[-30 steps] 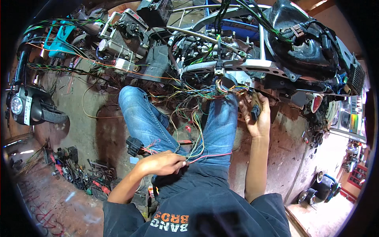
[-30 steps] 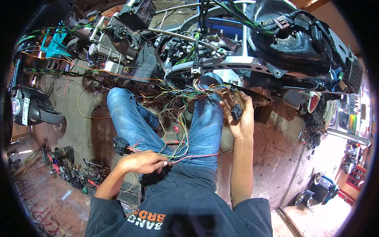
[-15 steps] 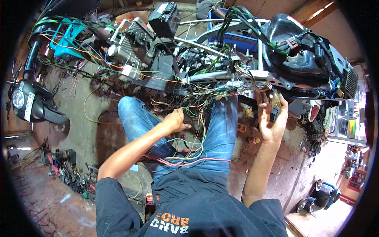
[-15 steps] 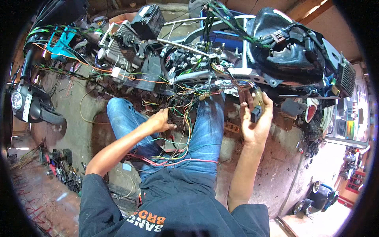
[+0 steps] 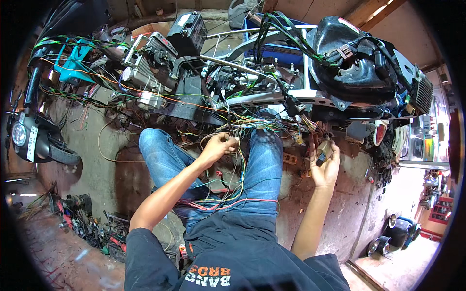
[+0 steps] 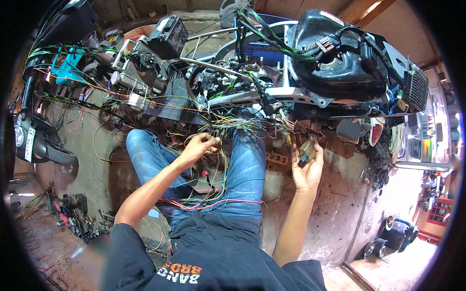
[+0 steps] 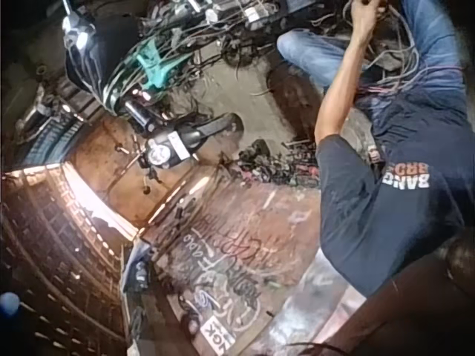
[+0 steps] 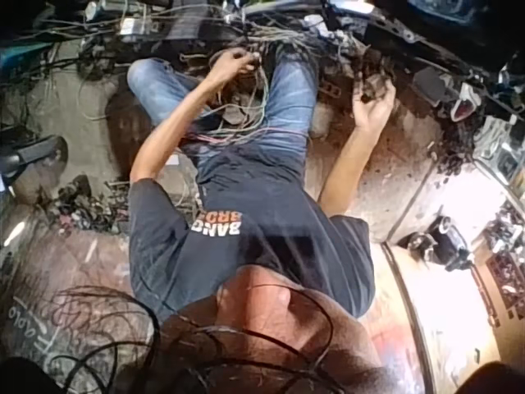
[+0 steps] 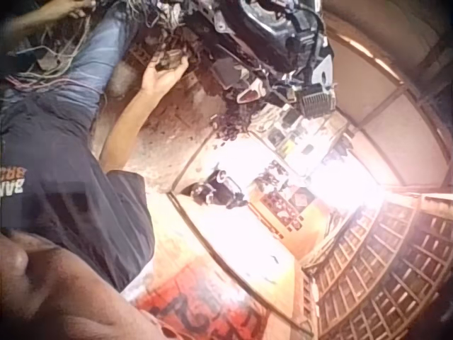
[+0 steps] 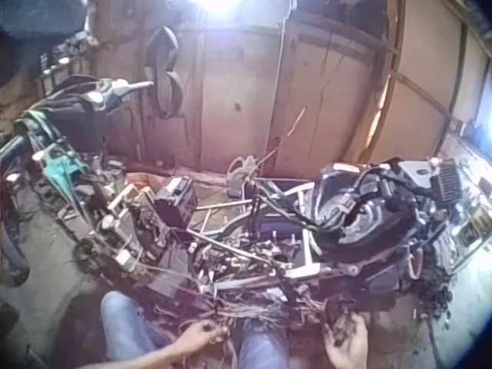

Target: Inspecting and repairing the wiring harness and electronic components of a disassembled motorcycle.

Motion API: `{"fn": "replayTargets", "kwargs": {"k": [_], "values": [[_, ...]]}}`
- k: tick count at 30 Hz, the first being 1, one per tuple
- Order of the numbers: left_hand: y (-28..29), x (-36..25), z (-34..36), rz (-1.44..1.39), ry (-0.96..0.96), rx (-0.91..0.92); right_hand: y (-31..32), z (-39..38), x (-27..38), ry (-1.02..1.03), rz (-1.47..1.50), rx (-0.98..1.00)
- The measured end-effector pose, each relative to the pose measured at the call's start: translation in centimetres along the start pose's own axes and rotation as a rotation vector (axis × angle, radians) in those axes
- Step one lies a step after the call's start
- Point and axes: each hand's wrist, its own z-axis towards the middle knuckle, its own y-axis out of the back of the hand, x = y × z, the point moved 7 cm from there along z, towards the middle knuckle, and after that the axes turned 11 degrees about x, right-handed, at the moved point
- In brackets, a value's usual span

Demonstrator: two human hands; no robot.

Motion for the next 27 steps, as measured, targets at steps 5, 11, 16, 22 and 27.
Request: {"fn": "replayTargets", "kwargs": {"k": [5,11,16,22,27], "values": [[2.0,-1.5,-3.1,0.122,-0.072,-0.063,-0.3,-0.7,0.0,0.016,-0.111,-0.01],[4.3,-5.4,-8.2,-0.319,-0.029,-0.037,1.2,-1.0,0.2,-0.01,-0.203,0.001],[5.2,-8.6,-13.2,0.194,0.24,0.002,-0.1,-1.6,-1.2,-0.078,-0.357,-0.011],[2.0,-15.1,-20.0,0.682,0.027,0.114,-2.6,-2.8,-4.5,-0.089,-0.657,0.075],[0.9,-16.9,-24.5,0.768,-0.128,0.091,-6.7,-5.1,-4.4,0.394,-1.582,-0.025]]}}
